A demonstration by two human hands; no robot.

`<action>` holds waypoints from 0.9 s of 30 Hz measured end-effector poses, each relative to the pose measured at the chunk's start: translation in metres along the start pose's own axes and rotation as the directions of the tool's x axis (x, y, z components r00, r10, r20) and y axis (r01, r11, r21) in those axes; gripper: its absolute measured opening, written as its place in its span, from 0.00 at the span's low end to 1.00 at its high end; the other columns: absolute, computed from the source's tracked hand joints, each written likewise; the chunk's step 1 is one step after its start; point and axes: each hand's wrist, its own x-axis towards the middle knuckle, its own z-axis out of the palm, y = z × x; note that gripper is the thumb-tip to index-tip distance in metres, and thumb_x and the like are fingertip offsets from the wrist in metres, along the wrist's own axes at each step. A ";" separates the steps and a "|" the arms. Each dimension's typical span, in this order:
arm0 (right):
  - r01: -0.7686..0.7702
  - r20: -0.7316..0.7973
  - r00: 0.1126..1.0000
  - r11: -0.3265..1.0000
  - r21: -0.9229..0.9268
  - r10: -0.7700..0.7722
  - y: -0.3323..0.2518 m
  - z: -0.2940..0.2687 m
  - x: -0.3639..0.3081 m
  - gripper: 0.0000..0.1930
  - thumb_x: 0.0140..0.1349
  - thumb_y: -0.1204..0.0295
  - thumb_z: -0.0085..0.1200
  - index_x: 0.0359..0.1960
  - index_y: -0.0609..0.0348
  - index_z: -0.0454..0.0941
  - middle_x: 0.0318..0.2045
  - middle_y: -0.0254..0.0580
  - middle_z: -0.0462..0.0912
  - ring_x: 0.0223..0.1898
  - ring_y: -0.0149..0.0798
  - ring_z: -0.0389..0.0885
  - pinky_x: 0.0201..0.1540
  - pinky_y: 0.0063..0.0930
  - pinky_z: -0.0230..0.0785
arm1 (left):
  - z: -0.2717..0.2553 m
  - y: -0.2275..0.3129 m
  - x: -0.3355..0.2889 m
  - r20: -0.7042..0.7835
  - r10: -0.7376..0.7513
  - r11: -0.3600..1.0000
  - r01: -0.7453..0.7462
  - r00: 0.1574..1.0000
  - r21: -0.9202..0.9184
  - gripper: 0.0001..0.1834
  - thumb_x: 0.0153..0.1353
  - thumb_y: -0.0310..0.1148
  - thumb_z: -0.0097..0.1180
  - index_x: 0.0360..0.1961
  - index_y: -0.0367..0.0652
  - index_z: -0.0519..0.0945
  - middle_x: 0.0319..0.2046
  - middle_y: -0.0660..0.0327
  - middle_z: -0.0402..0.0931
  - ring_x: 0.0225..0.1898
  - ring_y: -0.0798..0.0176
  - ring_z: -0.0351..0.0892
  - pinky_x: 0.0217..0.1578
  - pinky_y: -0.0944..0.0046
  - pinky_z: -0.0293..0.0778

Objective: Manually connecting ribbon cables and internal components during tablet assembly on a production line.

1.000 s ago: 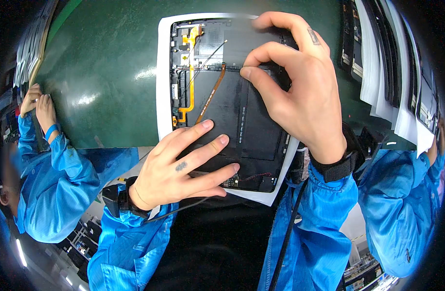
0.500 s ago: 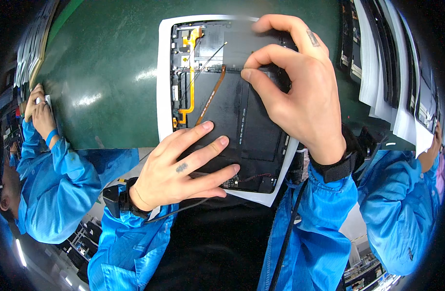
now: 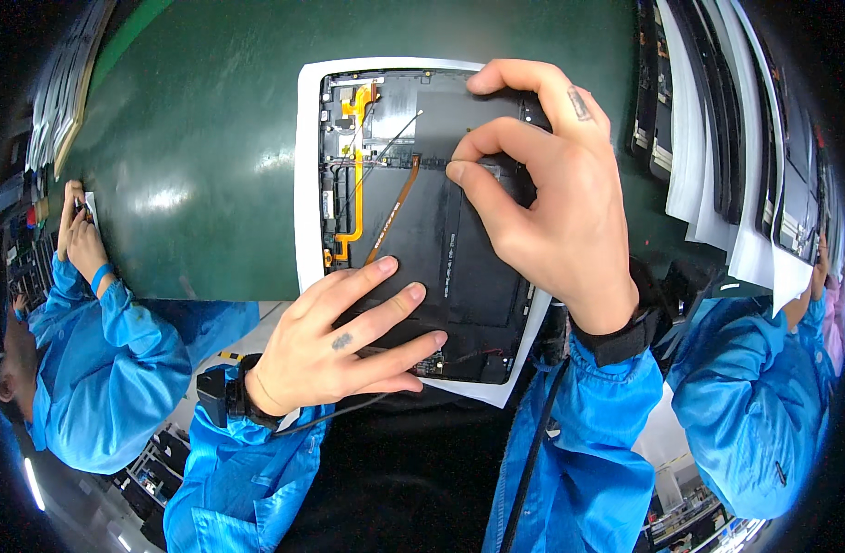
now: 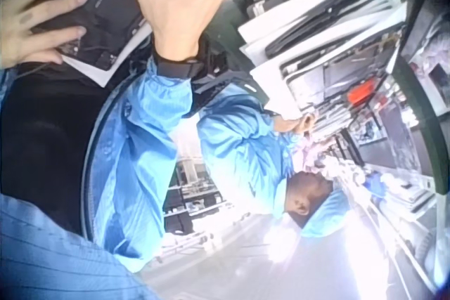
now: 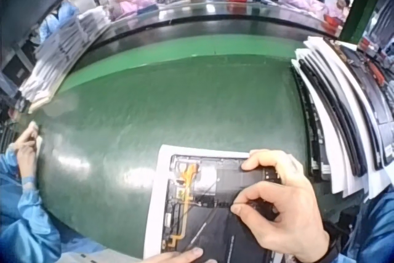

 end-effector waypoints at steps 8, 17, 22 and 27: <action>-0.017 0.006 1.000 1.000 -0.001 0.017 -0.002 -0.002 -0.001 0.05 0.52 0.76 0.71 0.30 0.59 0.87 0.58 0.40 0.81 0.57 0.54 0.79 0.65 0.44 0.66 | 0.000 -0.001 0.001 -0.013 0.022 1.000 -0.022 1.000 0.014 0.27 0.58 0.63 0.68 0.56 0.68 0.90 0.63 0.65 0.80 0.67 0.49 0.77 0.58 0.51 0.79; -0.021 0.004 1.000 1.000 0.000 0.021 0.001 -0.004 -0.004 0.05 0.51 0.76 0.71 0.30 0.59 0.87 0.58 0.40 0.81 0.58 0.53 0.78 0.65 0.44 0.67 | 0.004 0.000 0.005 -0.032 0.013 1.000 -0.013 0.999 -0.005 0.28 0.58 0.63 0.68 0.55 0.63 0.90 0.61 0.65 0.82 0.66 0.52 0.78 0.57 0.53 0.79; -0.025 0.012 1.000 1.000 0.009 0.024 0.002 -0.003 -0.009 0.05 0.52 0.77 0.71 0.30 0.60 0.87 0.57 0.40 0.81 0.58 0.52 0.78 0.66 0.44 0.65 | 0.004 0.003 0.007 -0.034 0.014 1.000 -0.014 0.999 -0.022 0.29 0.58 0.62 0.68 0.55 0.58 0.90 0.60 0.64 0.83 0.64 0.52 0.79 0.57 0.54 0.79; -0.016 0.010 1.000 1.000 0.014 0.016 0.001 -0.005 -0.011 0.05 0.51 0.77 0.71 0.30 0.60 0.87 0.56 0.40 0.81 0.59 0.51 0.79 0.67 0.44 0.64 | 0.003 0.003 0.009 -0.028 0.050 0.998 -0.049 0.998 0.026 0.30 0.58 0.61 0.68 0.55 0.55 0.90 0.58 0.63 0.83 0.62 0.53 0.80 0.59 0.53 0.78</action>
